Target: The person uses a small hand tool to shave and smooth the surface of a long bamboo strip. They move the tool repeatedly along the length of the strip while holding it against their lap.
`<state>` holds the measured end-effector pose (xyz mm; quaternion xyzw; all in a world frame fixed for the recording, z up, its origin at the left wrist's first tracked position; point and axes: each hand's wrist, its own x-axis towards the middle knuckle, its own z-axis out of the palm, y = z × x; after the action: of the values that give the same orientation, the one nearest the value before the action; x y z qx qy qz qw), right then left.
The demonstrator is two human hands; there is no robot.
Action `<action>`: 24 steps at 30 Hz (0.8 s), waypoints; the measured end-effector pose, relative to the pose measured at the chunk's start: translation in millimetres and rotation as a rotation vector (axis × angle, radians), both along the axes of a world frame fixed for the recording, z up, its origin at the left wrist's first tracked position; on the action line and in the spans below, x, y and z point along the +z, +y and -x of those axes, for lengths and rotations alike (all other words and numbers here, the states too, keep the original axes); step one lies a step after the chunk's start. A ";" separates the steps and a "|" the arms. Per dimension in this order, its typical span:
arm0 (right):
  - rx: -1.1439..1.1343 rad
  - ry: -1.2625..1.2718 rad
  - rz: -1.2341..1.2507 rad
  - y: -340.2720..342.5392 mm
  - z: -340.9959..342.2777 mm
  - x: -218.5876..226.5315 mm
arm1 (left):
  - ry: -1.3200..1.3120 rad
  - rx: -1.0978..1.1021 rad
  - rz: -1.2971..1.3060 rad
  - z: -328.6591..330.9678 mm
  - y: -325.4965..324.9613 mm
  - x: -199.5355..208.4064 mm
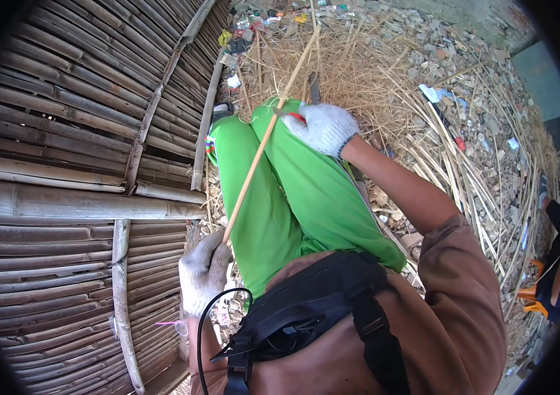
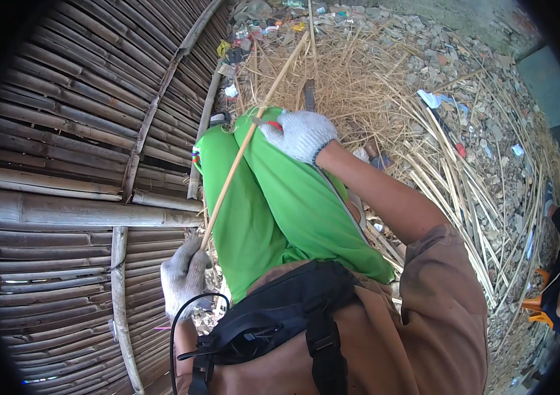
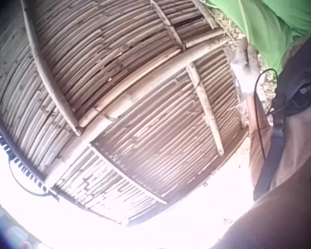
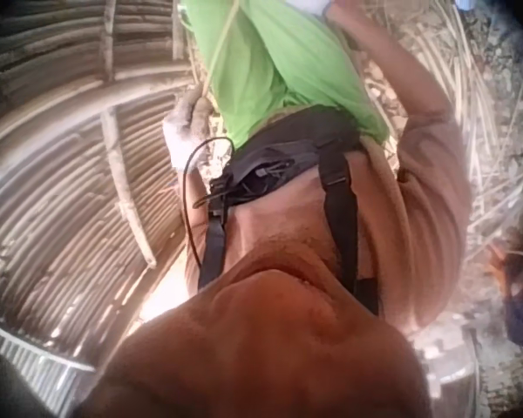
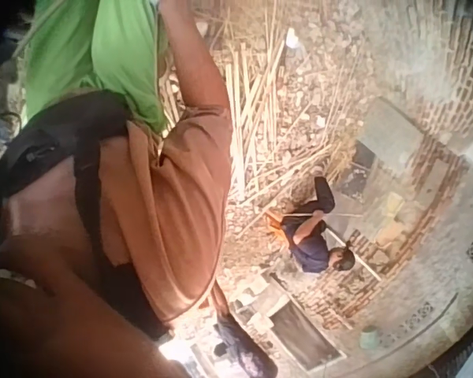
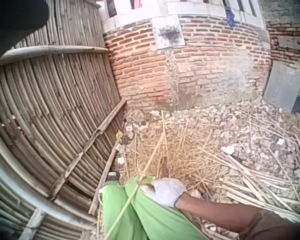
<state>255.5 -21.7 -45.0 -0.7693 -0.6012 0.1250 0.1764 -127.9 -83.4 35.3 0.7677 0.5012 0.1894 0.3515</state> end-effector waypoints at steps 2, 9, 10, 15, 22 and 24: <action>0.015 -0.003 0.000 -1.5 2.8 4.7 | -0.050 -0.106 -0.050 -23.0 26.9 -19.5; 0.014 -0.035 -0.017 3.3 3.7 3.7 | -0.220 -0.162 0.078 -128.4 105.9 -36.1; 0.011 -0.035 -0.022 5.4 4.0 2.9 | -0.224 -0.204 -0.038 -131.5 114.6 -46.2; 0.005 -0.022 0.010 0.0 3.3 4.1 | -0.129 -0.234 -0.308 -109.3 93.6 -52.5; -0.038 0.023 -0.014 -4.7 -1.8 -1.3 | 0.039 -0.113 -0.160 -0.4 7.5 -8.3; -0.024 0.006 -0.020 -4.9 1.2 3.7 | 0.034 -0.046 -0.174 35.1 -11.5 -9.6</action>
<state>254.3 -26.6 -41.3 -0.7743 -0.5925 0.1194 0.1873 -163.0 -94.9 25.7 0.8098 0.4708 0.2113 0.2791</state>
